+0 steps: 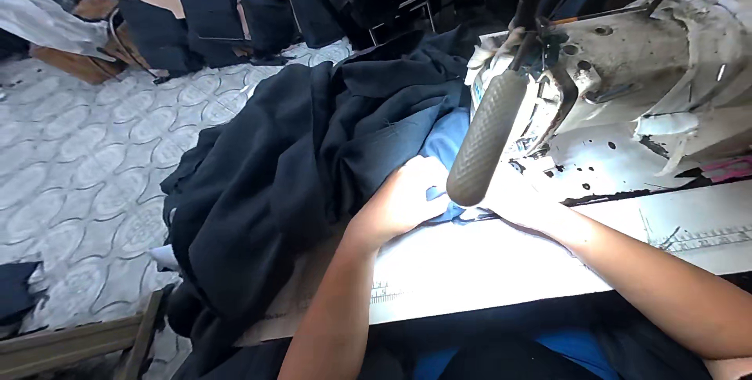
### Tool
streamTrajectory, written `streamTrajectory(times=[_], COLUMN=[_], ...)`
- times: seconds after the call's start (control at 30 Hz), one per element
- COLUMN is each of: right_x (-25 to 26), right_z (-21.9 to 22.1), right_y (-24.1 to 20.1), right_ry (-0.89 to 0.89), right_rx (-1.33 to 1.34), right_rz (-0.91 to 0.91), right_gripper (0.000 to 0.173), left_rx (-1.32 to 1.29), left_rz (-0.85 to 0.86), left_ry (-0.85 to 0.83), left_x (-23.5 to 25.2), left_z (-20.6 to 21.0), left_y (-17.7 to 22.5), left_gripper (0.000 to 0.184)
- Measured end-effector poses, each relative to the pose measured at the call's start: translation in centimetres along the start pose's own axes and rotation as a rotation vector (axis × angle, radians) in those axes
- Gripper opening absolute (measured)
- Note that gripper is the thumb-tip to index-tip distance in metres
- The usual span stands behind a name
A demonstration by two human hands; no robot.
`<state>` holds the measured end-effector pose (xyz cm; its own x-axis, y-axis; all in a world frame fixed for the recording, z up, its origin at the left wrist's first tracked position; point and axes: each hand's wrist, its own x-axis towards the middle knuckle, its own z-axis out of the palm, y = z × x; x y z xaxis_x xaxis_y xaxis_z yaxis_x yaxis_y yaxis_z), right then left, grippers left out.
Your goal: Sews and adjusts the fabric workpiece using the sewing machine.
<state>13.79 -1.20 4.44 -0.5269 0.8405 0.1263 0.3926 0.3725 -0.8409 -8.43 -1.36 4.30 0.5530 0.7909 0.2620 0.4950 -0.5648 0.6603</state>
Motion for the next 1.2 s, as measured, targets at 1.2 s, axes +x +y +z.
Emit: streamTrajectory(times=[1.2], right_x=[-10.4], right_z=[3.6], right_y=[4.0], right_ry=[0.329], right_rx=[-0.664], right_rz=[-0.360], right_gripper=[0.032], left_rx=[0.449], left_rz=[0.068], left_ry=[-0.123], left_x=[0.6], left_z=[5.7], left_y=[3.2], left_gripper=[0.029])
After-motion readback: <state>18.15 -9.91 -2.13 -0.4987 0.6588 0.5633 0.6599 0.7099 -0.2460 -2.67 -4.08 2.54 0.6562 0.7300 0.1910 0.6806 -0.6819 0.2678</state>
